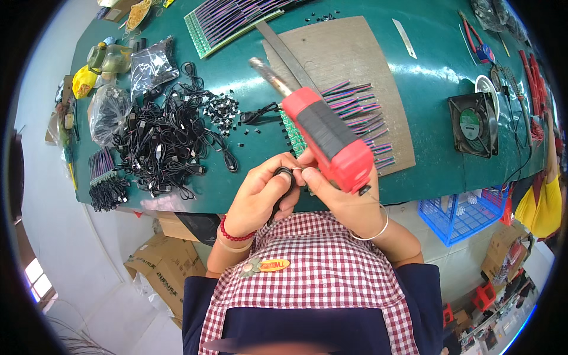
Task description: The person assembles wires and small electrical components onto a green circuit board using a soldering iron.
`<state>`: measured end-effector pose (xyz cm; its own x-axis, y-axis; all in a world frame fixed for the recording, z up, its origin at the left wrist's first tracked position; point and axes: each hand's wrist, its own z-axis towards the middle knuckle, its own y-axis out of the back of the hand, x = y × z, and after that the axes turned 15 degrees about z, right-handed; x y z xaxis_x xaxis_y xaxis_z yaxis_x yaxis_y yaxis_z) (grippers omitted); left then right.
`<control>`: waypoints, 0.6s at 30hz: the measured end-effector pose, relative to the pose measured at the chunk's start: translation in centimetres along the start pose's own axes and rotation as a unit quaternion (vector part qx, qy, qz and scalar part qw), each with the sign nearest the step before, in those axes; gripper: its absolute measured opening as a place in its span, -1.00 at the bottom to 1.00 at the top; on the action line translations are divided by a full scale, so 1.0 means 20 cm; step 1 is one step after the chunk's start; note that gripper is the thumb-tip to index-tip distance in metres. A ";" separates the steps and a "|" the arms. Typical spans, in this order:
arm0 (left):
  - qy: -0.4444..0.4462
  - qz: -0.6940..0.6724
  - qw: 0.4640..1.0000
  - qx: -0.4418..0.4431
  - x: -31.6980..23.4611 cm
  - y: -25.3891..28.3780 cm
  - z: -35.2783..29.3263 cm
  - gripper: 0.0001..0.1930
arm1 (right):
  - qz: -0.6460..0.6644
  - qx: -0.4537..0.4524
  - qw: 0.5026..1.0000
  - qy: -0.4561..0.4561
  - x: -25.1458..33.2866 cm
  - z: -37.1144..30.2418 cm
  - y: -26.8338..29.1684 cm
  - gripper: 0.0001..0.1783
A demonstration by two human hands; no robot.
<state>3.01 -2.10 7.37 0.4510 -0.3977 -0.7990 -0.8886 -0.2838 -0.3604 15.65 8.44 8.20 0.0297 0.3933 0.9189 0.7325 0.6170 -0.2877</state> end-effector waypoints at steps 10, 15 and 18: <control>-0.140 0.168 0.974 -0.051 0.10 -0.03 0.04 -0.91 | 0.016 -0.018 1.000 0.020 -0.07 -0.02 0.05 -0.64; -0.204 0.308 0.918 -0.145 0.08 -0.05 0.05 -0.89 | 0.177 0.030 0.982 -0.055 0.04 0.05 0.07 -0.56; -0.211 0.251 0.926 -0.185 0.14 -0.07 0.06 -0.87 | 0.228 0.029 0.971 -0.064 0.02 0.07 0.07 -0.55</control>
<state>5.47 -1.66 5.07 -0.1526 -0.2064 -0.9665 -0.8526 -0.4671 0.2344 15.77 10.33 7.77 0.2541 0.7141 0.6523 0.6233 0.3947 -0.6750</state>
